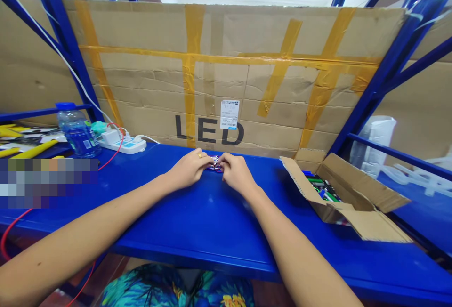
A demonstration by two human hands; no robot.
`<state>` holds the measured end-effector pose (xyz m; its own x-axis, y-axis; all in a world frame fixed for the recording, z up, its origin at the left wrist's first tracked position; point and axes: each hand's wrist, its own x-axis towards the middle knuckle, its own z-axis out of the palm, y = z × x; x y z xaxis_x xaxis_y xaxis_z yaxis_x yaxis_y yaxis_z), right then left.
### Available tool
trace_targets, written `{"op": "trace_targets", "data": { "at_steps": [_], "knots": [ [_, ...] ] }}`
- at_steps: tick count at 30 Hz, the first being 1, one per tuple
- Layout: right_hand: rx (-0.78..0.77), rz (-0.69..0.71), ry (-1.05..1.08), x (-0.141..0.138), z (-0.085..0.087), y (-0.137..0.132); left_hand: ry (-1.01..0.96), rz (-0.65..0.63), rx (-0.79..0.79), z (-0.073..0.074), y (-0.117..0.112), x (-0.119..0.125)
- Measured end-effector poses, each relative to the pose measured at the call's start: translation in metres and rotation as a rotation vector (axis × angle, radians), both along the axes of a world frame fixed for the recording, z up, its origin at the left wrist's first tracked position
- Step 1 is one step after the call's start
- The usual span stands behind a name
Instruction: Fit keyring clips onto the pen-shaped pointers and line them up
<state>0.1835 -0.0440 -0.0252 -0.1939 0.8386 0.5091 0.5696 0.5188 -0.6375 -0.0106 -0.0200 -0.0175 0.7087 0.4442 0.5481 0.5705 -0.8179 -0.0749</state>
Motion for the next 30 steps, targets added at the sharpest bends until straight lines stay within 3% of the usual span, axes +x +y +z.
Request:
{"op": "trace_targets", "data": {
  "at_steps": [9, 17, 23, 27, 30],
  "knots": [
    [-0.136, -0.037, 0.352, 0.002, 0.003, 0.006, -0.374, 0.024, -0.306, 0.002, 0.014, -0.007],
    [-0.205, -0.010, 0.327, 0.005, 0.005, 0.009, -0.722, -0.067, -0.612, 0.000, 0.021, -0.010],
    [-0.151, 0.153, 0.137, -0.003, 0.007, -0.001, -0.703, -0.124, -0.673, -0.005, 0.012, -0.004],
    [-0.188, 0.150, 0.120, -0.007, 0.006, -0.003, -0.702, -0.156, -0.710, -0.010, 0.009, 0.003],
    [-0.178, 0.084, 0.149, -0.008, 0.007, -0.003, -0.936, -0.217, -0.942, -0.009, 0.013, 0.006]
  ]
}}
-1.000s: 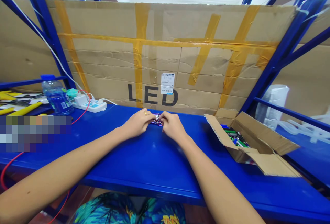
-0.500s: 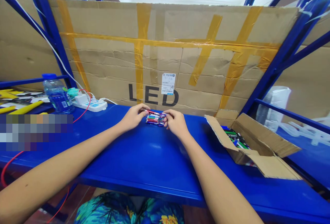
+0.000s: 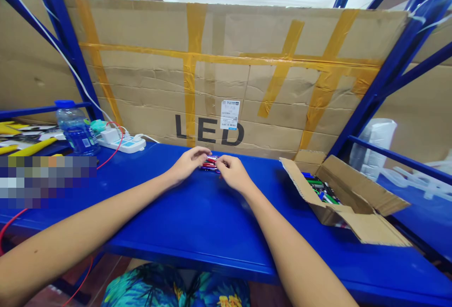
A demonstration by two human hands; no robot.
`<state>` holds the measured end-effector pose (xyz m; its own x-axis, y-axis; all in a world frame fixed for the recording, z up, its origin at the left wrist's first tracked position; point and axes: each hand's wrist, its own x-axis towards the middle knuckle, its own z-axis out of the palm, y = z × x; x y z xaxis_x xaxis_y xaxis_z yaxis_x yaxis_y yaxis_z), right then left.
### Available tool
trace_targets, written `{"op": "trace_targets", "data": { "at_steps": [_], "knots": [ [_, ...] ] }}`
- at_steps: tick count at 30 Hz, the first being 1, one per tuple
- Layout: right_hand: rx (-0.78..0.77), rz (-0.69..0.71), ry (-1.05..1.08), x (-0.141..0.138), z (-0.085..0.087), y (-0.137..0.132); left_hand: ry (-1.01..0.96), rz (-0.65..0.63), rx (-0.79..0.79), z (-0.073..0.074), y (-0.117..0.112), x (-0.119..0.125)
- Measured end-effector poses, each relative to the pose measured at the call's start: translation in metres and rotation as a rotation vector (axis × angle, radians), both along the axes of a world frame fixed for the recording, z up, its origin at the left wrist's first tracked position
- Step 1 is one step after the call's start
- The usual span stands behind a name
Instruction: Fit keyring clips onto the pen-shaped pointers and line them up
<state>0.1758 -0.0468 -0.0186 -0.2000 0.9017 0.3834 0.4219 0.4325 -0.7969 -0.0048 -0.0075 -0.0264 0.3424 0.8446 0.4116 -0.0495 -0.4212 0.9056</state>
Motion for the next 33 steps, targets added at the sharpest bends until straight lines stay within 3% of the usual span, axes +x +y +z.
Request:
{"op": "trace_targets", "data": {
  "at_steps": [3, 7, 13, 33],
  "knots": [
    [-0.011, -0.056, 0.031, 0.000, 0.001, 0.000, -0.322, -0.140, -0.313, 0.005, 0.004, -0.003],
    [0.050, -0.107, 0.020, 0.003, 0.003, 0.000, -0.469, -0.213, -0.472, 0.010, 0.008, -0.011],
    [0.130, -0.191, -0.021, 0.007, 0.001, 0.003, -0.456, -0.196, -0.514, 0.010, 0.008, -0.012],
    [0.182, -0.210, -0.122, 0.007, -0.001, 0.004, -0.415, -0.172, -0.507, 0.006, 0.009, -0.011]
  ]
}}
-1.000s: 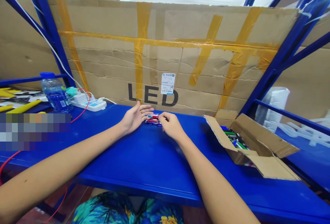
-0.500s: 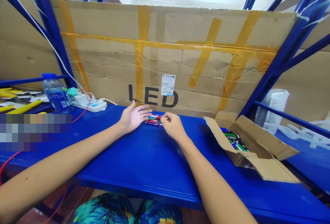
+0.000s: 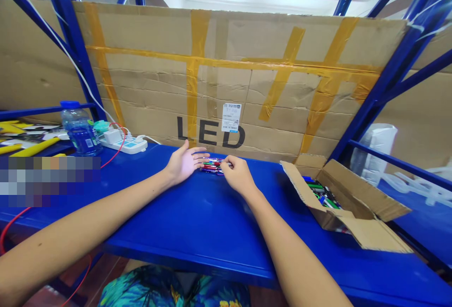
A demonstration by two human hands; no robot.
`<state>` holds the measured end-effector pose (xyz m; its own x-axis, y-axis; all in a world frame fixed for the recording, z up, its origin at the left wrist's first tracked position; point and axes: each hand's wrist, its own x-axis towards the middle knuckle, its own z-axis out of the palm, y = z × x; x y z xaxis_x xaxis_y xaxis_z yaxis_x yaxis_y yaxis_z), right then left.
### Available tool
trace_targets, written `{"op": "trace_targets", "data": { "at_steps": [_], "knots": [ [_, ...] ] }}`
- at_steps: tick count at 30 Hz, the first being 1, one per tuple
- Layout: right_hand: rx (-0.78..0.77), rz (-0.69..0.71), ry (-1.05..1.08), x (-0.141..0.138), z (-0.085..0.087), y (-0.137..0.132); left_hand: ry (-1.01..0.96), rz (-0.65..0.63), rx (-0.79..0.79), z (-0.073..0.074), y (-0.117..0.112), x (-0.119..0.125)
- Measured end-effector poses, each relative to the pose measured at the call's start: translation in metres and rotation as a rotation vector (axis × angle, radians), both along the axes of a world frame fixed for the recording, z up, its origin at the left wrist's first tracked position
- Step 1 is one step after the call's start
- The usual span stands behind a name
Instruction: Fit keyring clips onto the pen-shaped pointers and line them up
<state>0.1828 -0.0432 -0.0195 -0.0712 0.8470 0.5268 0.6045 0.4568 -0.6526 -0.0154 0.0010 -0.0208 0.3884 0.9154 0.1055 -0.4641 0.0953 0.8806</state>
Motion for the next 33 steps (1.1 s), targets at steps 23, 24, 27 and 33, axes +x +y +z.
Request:
{"op": "trace_targets", "data": {
  "at_steps": [23, 24, 27, 33],
  "knots": [
    [0.013, -0.028, 0.081, 0.0004, 0.0037, -0.0026, -0.037, -0.016, -0.012, 0.0034, -0.0025, -0.0014],
    [0.015, -0.031, 0.084, 0.0005, 0.0035, -0.0024, -0.037, -0.020, -0.015, 0.0033, -0.0025, -0.0013],
    [0.018, -0.036, 0.076, 0.0005, 0.0024, -0.0020, -0.034, -0.023, -0.016, 0.0039, -0.0026, -0.0014],
    [0.004, -0.030, 0.070, 0.0008, 0.0011, -0.0014, -0.037, -0.031, -0.002, 0.0056, -0.0029, -0.0017]
  ]
}}
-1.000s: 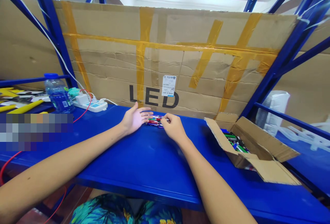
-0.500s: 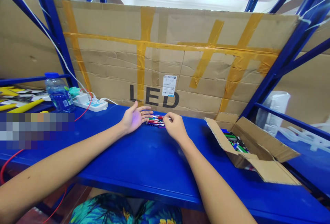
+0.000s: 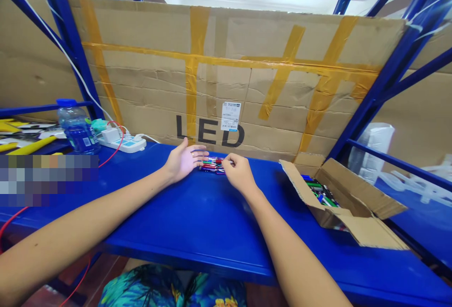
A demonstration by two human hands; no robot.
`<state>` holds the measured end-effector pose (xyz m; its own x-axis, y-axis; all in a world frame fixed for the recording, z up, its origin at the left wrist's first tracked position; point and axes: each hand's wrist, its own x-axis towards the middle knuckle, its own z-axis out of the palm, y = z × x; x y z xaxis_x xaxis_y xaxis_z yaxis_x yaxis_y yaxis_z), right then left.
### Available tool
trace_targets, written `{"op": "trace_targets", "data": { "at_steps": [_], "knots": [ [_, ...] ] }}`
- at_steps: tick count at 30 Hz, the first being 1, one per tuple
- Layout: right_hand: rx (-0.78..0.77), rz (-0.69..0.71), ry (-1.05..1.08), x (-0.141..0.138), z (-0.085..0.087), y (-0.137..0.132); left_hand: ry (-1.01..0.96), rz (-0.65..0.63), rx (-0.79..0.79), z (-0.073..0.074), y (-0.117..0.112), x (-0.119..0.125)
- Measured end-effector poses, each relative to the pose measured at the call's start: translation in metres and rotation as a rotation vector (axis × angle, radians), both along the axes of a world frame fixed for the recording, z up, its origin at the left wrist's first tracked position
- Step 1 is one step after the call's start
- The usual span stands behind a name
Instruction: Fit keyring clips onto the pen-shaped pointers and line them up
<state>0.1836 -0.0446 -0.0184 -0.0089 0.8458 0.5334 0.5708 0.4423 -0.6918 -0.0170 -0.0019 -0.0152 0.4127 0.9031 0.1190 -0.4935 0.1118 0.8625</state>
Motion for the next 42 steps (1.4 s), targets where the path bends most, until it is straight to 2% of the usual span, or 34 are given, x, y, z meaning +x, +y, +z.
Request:
{"op": "trace_targets", "data": {
  "at_steps": [21, 33, 36, 39, 42],
  "knots": [
    [-0.024, -0.015, -0.027, -0.003, 0.005, -0.005, 0.001, -0.035, -0.006, -0.003, 0.003, -0.001],
    [-0.003, 0.003, -0.053, -0.001, 0.001, -0.001, 0.003, -0.037, 0.005, -0.003, 0.003, -0.001],
    [-0.008, 0.015, -0.086, 0.000, -0.001, 0.001, 0.121, -0.014, 0.069, -0.008, 0.005, 0.001],
    [-0.053, 0.033, -0.121, 0.000, -0.002, 0.002, 0.439, 0.034, 0.274, -0.017, 0.004, 0.007],
    [-0.114, 0.173, -0.166, -0.002, -0.005, 0.002, 0.578, 0.009, 0.449, -0.026, -0.002, 0.014]
  ]
}}
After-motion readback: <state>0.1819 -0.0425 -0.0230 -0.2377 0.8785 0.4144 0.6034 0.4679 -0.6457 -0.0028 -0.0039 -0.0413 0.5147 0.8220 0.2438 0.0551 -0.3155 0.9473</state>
